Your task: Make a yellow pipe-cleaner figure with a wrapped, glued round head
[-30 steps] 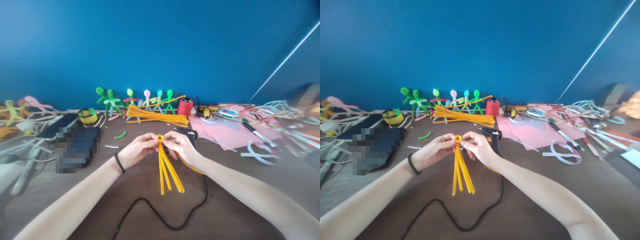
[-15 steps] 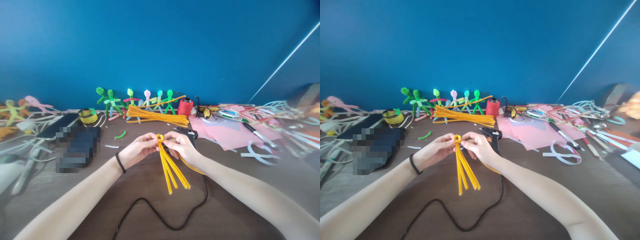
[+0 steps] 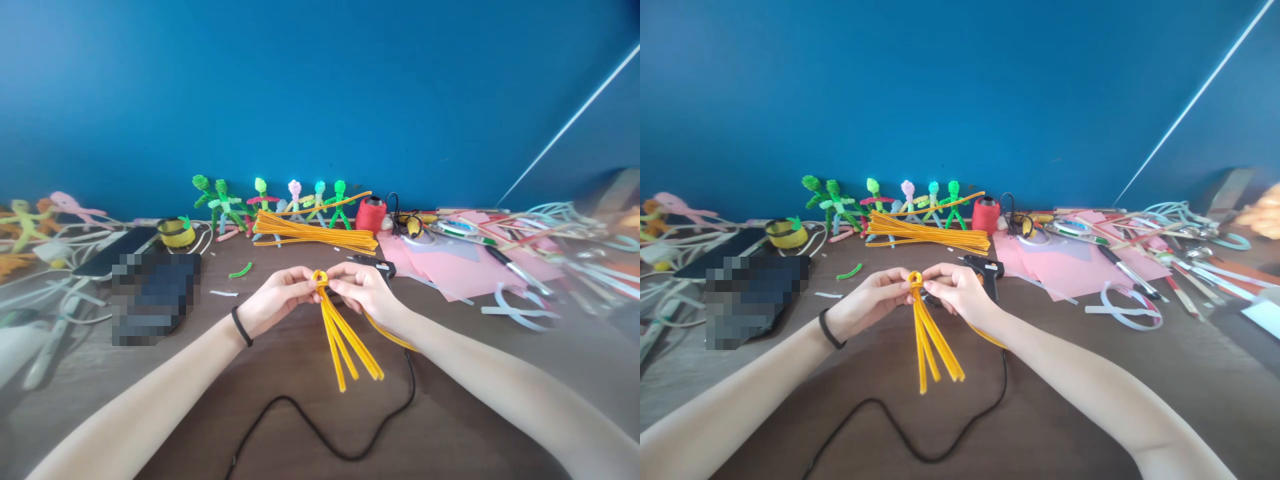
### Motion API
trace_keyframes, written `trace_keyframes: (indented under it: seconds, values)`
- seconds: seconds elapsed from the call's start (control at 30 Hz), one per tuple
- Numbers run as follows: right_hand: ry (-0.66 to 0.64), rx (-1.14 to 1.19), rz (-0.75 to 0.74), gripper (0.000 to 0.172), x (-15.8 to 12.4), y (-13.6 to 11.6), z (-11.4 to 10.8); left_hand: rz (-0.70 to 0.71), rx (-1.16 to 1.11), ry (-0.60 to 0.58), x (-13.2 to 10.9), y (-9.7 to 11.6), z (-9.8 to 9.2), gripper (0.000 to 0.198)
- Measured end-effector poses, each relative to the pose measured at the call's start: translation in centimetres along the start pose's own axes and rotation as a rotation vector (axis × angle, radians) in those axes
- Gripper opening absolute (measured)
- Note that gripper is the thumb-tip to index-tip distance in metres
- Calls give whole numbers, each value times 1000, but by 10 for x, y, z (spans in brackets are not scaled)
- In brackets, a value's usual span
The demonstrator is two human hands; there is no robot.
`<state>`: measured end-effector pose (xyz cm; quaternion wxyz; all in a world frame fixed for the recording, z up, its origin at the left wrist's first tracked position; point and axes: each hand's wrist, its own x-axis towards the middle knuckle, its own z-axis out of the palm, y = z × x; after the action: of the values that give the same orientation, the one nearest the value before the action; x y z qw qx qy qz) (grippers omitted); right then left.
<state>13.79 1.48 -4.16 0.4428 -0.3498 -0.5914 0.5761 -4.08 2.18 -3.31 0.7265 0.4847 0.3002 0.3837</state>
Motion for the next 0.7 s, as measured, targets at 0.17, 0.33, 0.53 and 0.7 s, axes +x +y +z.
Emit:
trace_keyframes:
  seconds: [0.17,0.33,0.53,0.7]
  values:
    - [10,-120,6,14,1,-10,-3,3,31,34,-1,2,3,9]
    - [0,-168,-38,15,2,-17,-7,9,64,54,-1,1,4,11]
    - [8,-137,-80,16,1,-20,-8,-27,75,-12,0,-1,3,11]
    - [25,-151,-84,16,1,-21,-8,-39,72,-2,-2,1,5,10]
